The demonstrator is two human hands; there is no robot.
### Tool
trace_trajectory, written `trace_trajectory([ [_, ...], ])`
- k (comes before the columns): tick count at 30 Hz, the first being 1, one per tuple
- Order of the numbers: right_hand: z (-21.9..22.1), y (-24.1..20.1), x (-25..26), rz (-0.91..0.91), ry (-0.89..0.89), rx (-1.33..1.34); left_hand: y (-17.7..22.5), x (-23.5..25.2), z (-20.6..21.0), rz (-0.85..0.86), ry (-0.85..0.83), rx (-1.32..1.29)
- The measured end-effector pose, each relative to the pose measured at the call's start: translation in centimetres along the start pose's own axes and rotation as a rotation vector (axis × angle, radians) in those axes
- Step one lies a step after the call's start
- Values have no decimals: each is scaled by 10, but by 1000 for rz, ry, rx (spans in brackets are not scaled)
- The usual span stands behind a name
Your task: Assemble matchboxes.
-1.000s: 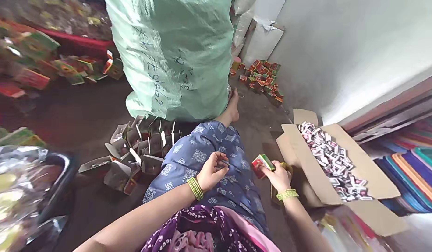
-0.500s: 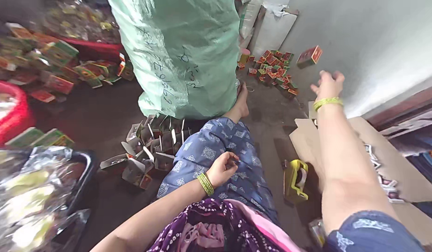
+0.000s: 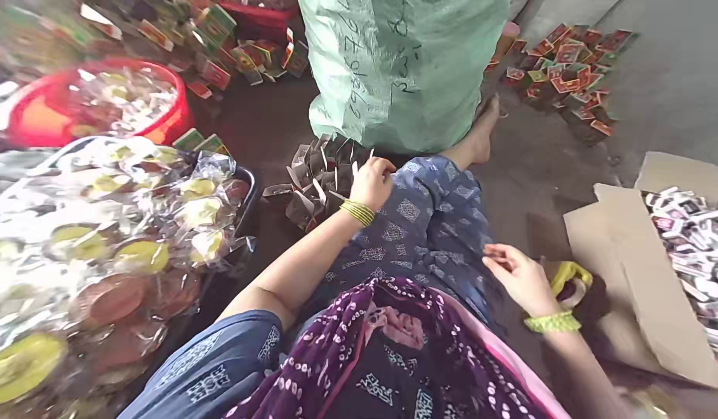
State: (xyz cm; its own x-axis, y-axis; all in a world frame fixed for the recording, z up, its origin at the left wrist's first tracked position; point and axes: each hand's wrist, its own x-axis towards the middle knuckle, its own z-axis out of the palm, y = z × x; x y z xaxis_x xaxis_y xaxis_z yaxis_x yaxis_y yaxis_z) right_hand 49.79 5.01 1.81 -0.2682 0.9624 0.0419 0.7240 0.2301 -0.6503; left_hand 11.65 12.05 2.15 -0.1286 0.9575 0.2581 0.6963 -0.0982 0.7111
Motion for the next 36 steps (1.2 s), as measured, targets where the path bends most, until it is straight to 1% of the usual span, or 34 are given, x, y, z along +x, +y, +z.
trace_trajectory([
  [3, 10, 19, -30, 70, 105, 123, -34, 20, -11, -234, -153, 212],
  [5, 8, 23, -39, 118, 164, 158, -48, 28, -6, -301, -277, 324],
  [6, 6, 22, -42, 137, 177, 161, -50, 30, -3, -323, -337, 380],
  [8, 1, 21, -45, 136, 199, 142, -46, 33, 4, -368, -398, 469],
  [11, -4, 19, -47, 94, 230, 112, -39, 32, 7, -411, -348, 500],
  [13, -4, 17, -48, 72, 246, 113, -40, 27, 2, -389, -241, 435],
  [15, -1, 15, -46, 37, 249, 123, -36, 20, -10, -311, -83, 353],
  [16, 2, 13, -44, 17, 248, 132, -30, 13, -18, -239, -8, 316],
  [18, 8, 5, -39, -30, 237, 129, -15, -1, -34, -18, 137, 281],
  [20, 14, -6, -30, -87, 214, 112, 7, -14, -50, 238, 233, 263],
  [22, 18, -24, -18, -90, 168, 167, 34, -24, -65, 485, 235, 192],
  [23, 19, -35, -11, -50, 124, 279, 48, -28, -70, 586, 205, 132],
  [25, 24, -57, 1, 53, 31, 653, 72, -34, -76, 733, 86, -64],
  [27, 31, -70, 8, 63, -127, 1024, 91, -39, -71, 784, -96, -326],
  [29, 33, -78, 4, 13, -405, 1343, 105, -42, -57, 794, -280, -567],
  [30, 28, -87, -3, 28, -509, 1446, 109, -44, -48, 788, -350, -657],
  [31, 14, -110, -17, 125, -504, 1452, 113, -46, -39, 777, -402, -718],
  [32, -9, -150, -33, 361, -385, 1325, 117, -48, -29, 759, -434, -761],
  [33, -20, -170, -41, 483, -344, 1255, 119, -50, -19, 734, -451, -792],
  [34, -15, -157, -47, 365, -404, 1334, 119, -52, -8, 697, -452, -815],
  [35, 7, -121, -43, 137, -502, 1491, 119, -54, 3, 650, -446, -839],
  [36, 21, -99, -38, 26, -517, 1538, 118, -57, 13, 584, -437, -868],
])
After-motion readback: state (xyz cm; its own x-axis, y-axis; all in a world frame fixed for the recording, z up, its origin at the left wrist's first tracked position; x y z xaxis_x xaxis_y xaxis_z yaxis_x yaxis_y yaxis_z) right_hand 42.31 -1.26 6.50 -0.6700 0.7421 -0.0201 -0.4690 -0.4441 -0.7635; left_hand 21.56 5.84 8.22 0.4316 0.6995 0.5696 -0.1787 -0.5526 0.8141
